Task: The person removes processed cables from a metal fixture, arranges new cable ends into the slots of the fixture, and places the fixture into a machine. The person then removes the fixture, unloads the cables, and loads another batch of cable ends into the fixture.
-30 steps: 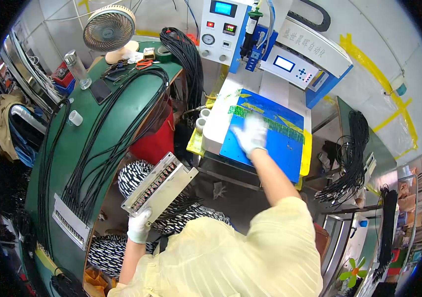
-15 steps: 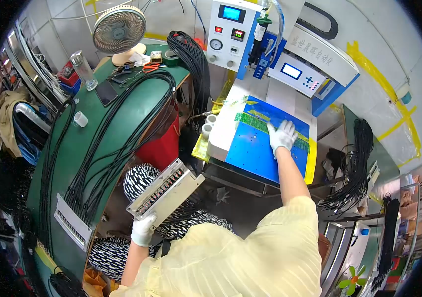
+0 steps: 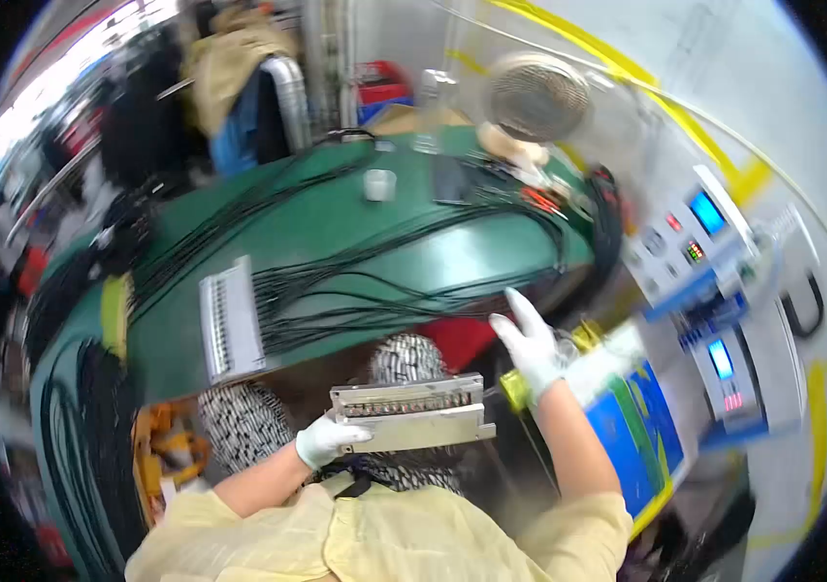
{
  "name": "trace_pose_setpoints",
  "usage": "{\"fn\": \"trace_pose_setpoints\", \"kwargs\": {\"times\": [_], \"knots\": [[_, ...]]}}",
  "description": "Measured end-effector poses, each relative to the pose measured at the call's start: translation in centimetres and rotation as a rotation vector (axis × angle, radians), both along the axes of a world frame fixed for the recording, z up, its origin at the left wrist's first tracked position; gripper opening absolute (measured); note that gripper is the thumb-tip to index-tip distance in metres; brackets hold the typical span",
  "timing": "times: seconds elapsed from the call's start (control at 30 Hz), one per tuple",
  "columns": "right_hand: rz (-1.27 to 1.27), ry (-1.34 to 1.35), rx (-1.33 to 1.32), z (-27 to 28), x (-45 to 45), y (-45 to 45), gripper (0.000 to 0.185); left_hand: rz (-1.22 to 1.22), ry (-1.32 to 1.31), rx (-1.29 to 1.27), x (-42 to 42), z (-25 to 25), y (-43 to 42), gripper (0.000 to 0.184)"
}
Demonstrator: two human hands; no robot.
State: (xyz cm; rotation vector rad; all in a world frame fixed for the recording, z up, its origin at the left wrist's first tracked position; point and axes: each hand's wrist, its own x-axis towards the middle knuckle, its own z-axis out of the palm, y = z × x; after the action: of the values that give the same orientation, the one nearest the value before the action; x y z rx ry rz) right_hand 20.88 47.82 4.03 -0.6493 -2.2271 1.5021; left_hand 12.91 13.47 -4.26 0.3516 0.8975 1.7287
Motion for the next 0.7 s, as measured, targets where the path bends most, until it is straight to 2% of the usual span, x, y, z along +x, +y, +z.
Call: {"fn": "trace_pose_setpoints", "kwargs": {"times": [0.03,0.1,0.13,0.2,0.23,0.27,0.3,0.33,0.4,0.47,0.53,0.57,0.63,0.7], "knots": [[0.100,0.075,-0.159,1.6,-2.1,-1.2,0.052,0.035,-0.002,0.031,-1.0,0.4,-1.2,0.059],[0.300,0.041,-0.172,4.3,-6.6,-3.6,0.045,0.148,-0.013,0.036,-2.7,0.5,-4.5,0.060],[0.392,0.023,-0.175,5.9,-8.9,-5.5,0.044,0.170,-0.074,0.013,-3.6,2.0,-6.4,0.066],[0.521,-0.018,-0.160,7.7,-13.6,-9.6,0.043,0.270,-0.029,0.055,-5.0,3.1,-8.7,0.067],[0.580,-0.031,-0.137,8.5,-16.0,-12.0,0.043,0.248,-0.073,0.132,-6.0,1.6,-9.9,0.068],[0.659,-0.050,-0.038,8.3,-18.5,-14.1,0.046,0.271,-0.076,0.120,-6.8,1.4,-11.1,0.067],[0.746,-0.160,0.294,10.1,-20.8,-16.4,0.052,0.293,-0.076,0.108,-7.5,1.3,-12.1,0.066],[0.828,-0.132,0.122,7.0,-24.2,-17.2,0.059,0.330,-0.052,0.085,-8.0,0.8,-12.8,0.063],[0.887,-0.217,0.272,4.8,-29.3,-20.9,0.066,0.393,-0.043,0.020,-8.7,1.4,-13.5,0.057],[0.887,-0.162,0.812,2.3,-33.3,-24.5,0.074,0.457,-0.002,0.041,-9.5,0.5,-13.4,0.051],[0.954,-0.174,0.994,0.3,-36.4,-27.1,0.079,0.512,0.048,-0.069,-9.8,0.3,-13.3,0.047],[0.976,-0.220,0.891,-0.6,-36.9,-28.1,0.074,0.529,0.067,-0.087,-9.9,0.4,-13.2,0.047],[0.914,-0.359,1.062,2.0,-35.4,-30.9,0.065,0.557,0.090,-0.181,-9.6,1.7,-13.2,0.044],[0.866,-0.285,1.159,0.7,-35.8,-31.4,0.069,0.574,0.088,-0.047,-9.6,1.1,-13.1,0.041]]}}
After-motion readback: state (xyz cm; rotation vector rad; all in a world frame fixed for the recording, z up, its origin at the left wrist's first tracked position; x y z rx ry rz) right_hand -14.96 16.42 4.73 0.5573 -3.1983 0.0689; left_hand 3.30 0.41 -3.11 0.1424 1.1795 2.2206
